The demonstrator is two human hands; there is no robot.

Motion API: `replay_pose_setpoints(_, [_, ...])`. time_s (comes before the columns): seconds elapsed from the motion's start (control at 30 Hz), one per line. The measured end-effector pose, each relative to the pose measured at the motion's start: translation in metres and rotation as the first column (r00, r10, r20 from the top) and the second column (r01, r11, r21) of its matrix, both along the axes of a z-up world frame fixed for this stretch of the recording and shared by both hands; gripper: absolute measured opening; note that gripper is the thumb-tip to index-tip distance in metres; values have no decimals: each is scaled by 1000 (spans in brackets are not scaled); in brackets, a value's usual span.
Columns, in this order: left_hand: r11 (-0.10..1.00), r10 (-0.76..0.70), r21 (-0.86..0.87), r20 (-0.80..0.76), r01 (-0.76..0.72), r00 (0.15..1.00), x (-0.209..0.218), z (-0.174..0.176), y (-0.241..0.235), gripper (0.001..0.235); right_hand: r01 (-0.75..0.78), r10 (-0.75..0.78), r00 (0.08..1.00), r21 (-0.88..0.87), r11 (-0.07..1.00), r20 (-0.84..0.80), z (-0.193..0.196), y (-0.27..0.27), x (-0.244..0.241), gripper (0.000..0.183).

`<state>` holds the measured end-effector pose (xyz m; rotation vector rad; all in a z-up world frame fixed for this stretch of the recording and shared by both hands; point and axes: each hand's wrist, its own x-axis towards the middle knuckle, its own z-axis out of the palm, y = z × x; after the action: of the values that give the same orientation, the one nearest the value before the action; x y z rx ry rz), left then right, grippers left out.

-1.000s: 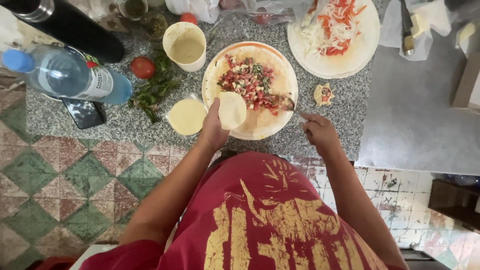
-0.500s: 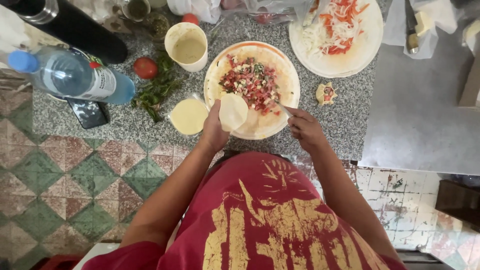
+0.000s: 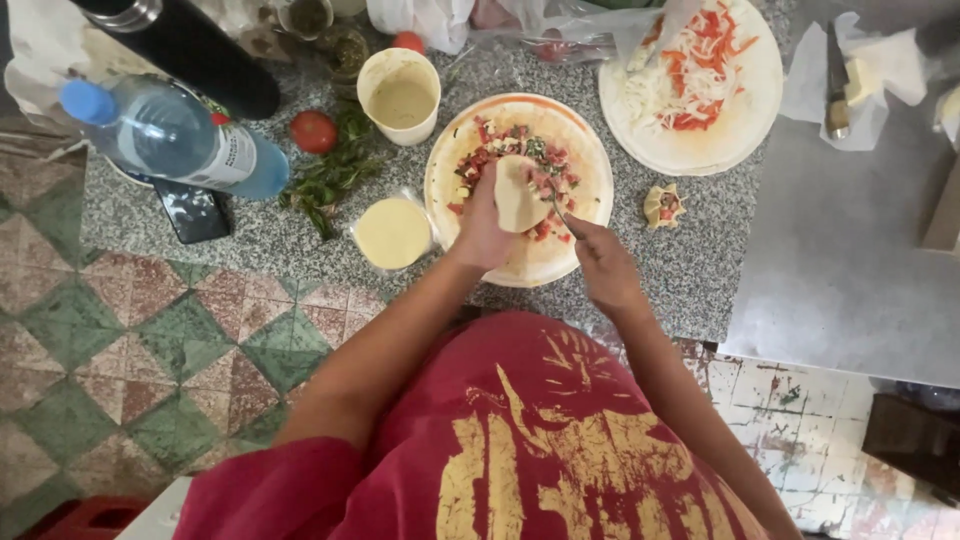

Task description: The person peels a garlic clove and then assembles small pastries by spooning filling onto dough discs and pinching the edges to seal them.

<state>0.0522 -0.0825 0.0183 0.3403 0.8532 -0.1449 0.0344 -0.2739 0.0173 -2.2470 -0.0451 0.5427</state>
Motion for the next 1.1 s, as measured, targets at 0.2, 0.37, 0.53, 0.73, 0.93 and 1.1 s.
replay_pose_setpoints(0.2, [993, 31, -120, 112, -18, 993, 25, -39, -6, 51, -91, 118, 960, -113, 989, 253, -34, -10, -10, 46])
replay_pose_setpoints(0.37, [988, 14, -156, 172, 13, 985, 25, -53, -14, 49, -85, 98, 958, -60, 995, 269, -19, -7, -14, 46])
replay_pose_setpoints(0.53, [985, 2, -169, 199, 32, 980, 26, -99, -15, 51, -37, 27, 974, 43, 998, 223, -5, 1, -14, 47])
replay_pose_setpoints(0.73, [984, -16, -172, 179, 47, 984, 27, -44, -17, 45, -27, -5, 966, 122, 992, 258, -18, -11, -9, 45])
replay_pose_setpoints(0.93, [984, -55, -160, 165, 81, 985, 24, -46, -6, 45, -95, 106, 941, -52, 994, 322, -4, -16, 0, 44])
replay_pose_setpoints(1.1, [977, -15, -204, 202, 57, 979, 29, -45, -3, 45, -41, 20, 982, 110, 993, 188, 19, -26, 3, 43])
